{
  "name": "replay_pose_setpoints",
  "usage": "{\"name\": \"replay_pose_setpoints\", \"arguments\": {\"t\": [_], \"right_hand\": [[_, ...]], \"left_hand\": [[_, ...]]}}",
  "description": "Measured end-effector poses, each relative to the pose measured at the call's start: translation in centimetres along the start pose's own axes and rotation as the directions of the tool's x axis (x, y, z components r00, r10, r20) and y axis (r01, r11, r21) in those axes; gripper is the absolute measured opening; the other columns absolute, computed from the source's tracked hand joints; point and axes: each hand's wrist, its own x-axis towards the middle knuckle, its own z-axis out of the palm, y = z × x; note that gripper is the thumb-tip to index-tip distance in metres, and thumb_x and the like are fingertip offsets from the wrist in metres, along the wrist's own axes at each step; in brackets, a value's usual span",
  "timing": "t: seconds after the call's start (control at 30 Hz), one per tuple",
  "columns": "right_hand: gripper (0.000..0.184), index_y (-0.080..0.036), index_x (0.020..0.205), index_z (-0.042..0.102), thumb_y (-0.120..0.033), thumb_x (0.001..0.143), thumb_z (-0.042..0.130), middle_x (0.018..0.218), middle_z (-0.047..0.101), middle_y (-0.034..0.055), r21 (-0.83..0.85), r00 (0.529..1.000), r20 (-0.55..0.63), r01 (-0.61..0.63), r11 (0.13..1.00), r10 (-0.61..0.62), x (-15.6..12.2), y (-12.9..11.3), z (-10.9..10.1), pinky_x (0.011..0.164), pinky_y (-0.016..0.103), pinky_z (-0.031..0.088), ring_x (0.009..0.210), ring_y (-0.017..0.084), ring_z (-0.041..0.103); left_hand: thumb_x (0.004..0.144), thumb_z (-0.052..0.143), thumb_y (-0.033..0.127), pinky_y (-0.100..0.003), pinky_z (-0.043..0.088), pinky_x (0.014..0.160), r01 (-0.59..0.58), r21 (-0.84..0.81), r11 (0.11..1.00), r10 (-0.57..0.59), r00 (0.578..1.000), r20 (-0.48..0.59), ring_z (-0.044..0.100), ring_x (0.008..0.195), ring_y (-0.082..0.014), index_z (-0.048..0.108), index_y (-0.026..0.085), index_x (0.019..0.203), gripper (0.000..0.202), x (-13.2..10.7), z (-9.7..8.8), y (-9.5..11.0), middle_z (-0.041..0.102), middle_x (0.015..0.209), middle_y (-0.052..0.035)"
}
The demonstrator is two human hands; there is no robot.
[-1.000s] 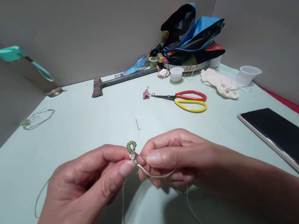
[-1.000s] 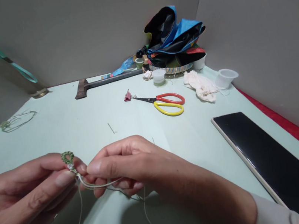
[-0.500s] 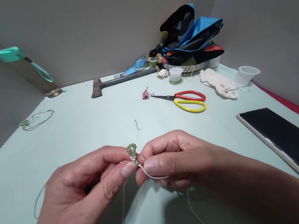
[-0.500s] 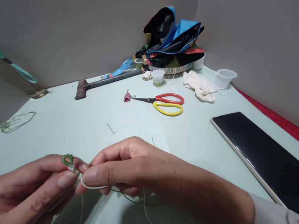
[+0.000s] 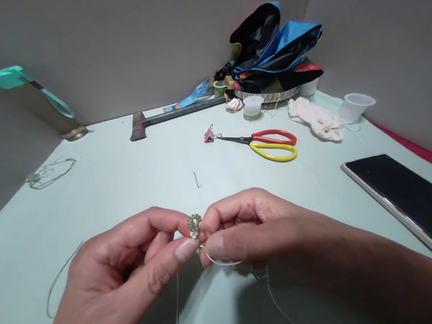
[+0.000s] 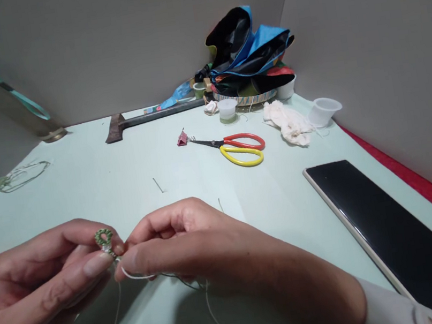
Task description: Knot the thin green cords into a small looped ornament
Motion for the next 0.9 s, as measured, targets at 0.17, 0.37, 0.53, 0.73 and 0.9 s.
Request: {"name": "replay_pose_setpoints", "arguments": {"t": [0.17,0.37,0.53,0.73,0.9], "right_hand": [[0.011,-0.021,0.085,0.074,-0.027,0.085,0.083,0.079,0.056,-0.0030,-0.005,0.999,-0.022,0.028,1.000,-0.029,0.4,0.3,-0.2,0.061,0.031,0.024,0.067,0.013,0.038],[0.015,-0.022,0.085,0.069,-0.023,0.084,0.084,0.077,0.054,-0.0055,-0.008,0.996,0.028,0.080,0.997,-0.079,0.6,0.1,-0.3,0.063,0.030,0.027,0.066,0.012,0.036],[0.012,-0.022,0.083,0.070,-0.024,0.082,0.082,0.078,0.058,-0.0039,-0.003,0.991,0.033,0.132,0.991,-0.131,1.0,0.8,-0.3,0.070,0.032,0.032,0.073,0.015,0.044],[0.023,-0.021,0.088,0.071,-0.033,0.085,0.090,0.085,0.062,-0.0012,-0.034,0.995,0.051,0.083,0.996,-0.081,0.7,0.3,-0.3,0.079,0.033,0.036,0.084,0.018,0.051],[0.026,-0.021,0.082,0.067,-0.031,0.086,0.091,0.079,0.058,-0.0032,-0.037,0.984,0.065,0.171,0.984,-0.169,1.4,1.2,0.0,0.073,0.030,0.035,0.077,0.016,0.046]], "left_hand": [[0.074,0.102,0.060,-0.026,0.022,0.053,0.083,-0.110,0.990,-0.069,0.989,0.132,0.026,0.059,-0.0135,0.086,0.030,0.071,0.035,0.1,-0.2,-0.3,0.034,0.059,0.0050],[0.088,0.095,0.057,-0.023,0.024,0.049,0.108,-0.241,0.965,-0.029,0.951,0.308,0.026,0.058,-0.0134,0.088,0.032,0.082,0.027,0.9,-1.0,-1.5,0.040,0.061,0.0046],[0.075,0.104,0.054,-0.022,0.025,0.051,0.173,-0.208,0.963,-0.127,0.968,0.215,0.028,0.061,-0.0129,0.086,0.029,0.075,0.030,0.5,-0.3,-0.6,0.040,0.062,0.0044],[0.087,0.096,0.060,-0.023,0.027,0.049,0.130,-0.247,0.960,-0.054,0.955,0.291,0.030,0.060,-0.0136,0.086,0.029,0.082,0.032,1.3,-0.8,-1.9,0.043,0.065,0.0036],[0.086,0.098,0.060,-0.022,0.032,0.049,0.125,-0.231,0.965,-0.053,0.954,0.295,0.037,0.061,-0.0142,0.085,0.029,0.081,0.034,1.3,-0.6,-1.8,0.047,0.065,0.0030]]}}
